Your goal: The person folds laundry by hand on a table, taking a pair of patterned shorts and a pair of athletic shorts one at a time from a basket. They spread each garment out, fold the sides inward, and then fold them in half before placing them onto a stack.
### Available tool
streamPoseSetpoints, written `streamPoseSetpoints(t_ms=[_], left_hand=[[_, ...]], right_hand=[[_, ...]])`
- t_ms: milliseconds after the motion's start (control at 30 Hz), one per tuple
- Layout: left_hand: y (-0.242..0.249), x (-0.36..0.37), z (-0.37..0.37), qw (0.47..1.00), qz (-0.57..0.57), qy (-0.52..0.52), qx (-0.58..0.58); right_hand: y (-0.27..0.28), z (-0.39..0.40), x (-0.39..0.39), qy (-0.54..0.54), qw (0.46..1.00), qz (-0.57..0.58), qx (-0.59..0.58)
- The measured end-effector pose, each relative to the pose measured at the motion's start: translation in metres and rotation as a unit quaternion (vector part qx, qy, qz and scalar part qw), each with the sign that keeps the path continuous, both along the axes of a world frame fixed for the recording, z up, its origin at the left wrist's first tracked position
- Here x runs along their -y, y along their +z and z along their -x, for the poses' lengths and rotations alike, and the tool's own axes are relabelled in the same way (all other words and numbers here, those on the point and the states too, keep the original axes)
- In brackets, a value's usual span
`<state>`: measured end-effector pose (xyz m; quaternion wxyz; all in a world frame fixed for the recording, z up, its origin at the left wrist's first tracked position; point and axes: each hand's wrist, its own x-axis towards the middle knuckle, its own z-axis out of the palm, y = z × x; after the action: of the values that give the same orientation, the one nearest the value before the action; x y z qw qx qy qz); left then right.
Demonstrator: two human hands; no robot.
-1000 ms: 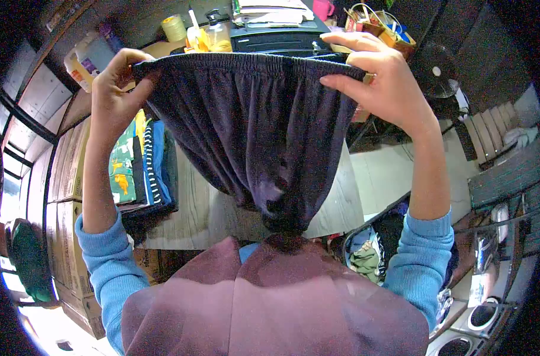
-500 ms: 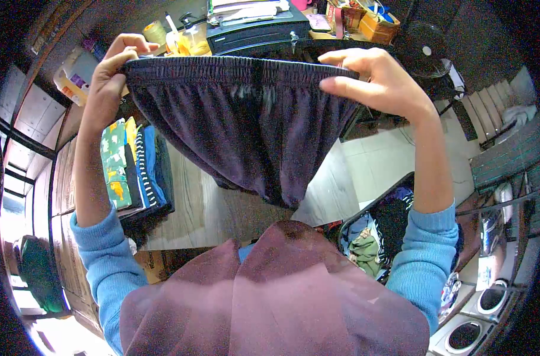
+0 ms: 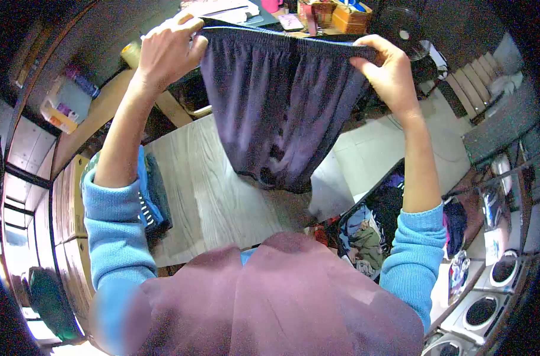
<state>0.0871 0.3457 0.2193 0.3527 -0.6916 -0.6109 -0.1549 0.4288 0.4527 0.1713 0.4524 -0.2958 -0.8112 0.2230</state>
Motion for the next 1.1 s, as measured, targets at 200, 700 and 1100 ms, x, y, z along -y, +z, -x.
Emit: streamPoseSetpoints(t_ms=[200, 700, 1100], left_hand=[[-0.006, -0.007, -0.008, 0.963, -0.006, -0.077, 0.257], [-0.352, 0.162, 0.178, 0.769, 0.103, 0.29, 0.559], [-0.421, 0.224, -0.001, 0.836, 0.255, 0.33, 0.358]], right_hand=[[0.027, -0.005, 0.054, -0.056, 0.988, -0.12, -0.077], [-0.237, 0.189, 0.251, 0.321, 0.928, 0.021, 0.187], [-0.371, 0.115, 0.138, 0.084, 0.918, -0.032, 0.385]])
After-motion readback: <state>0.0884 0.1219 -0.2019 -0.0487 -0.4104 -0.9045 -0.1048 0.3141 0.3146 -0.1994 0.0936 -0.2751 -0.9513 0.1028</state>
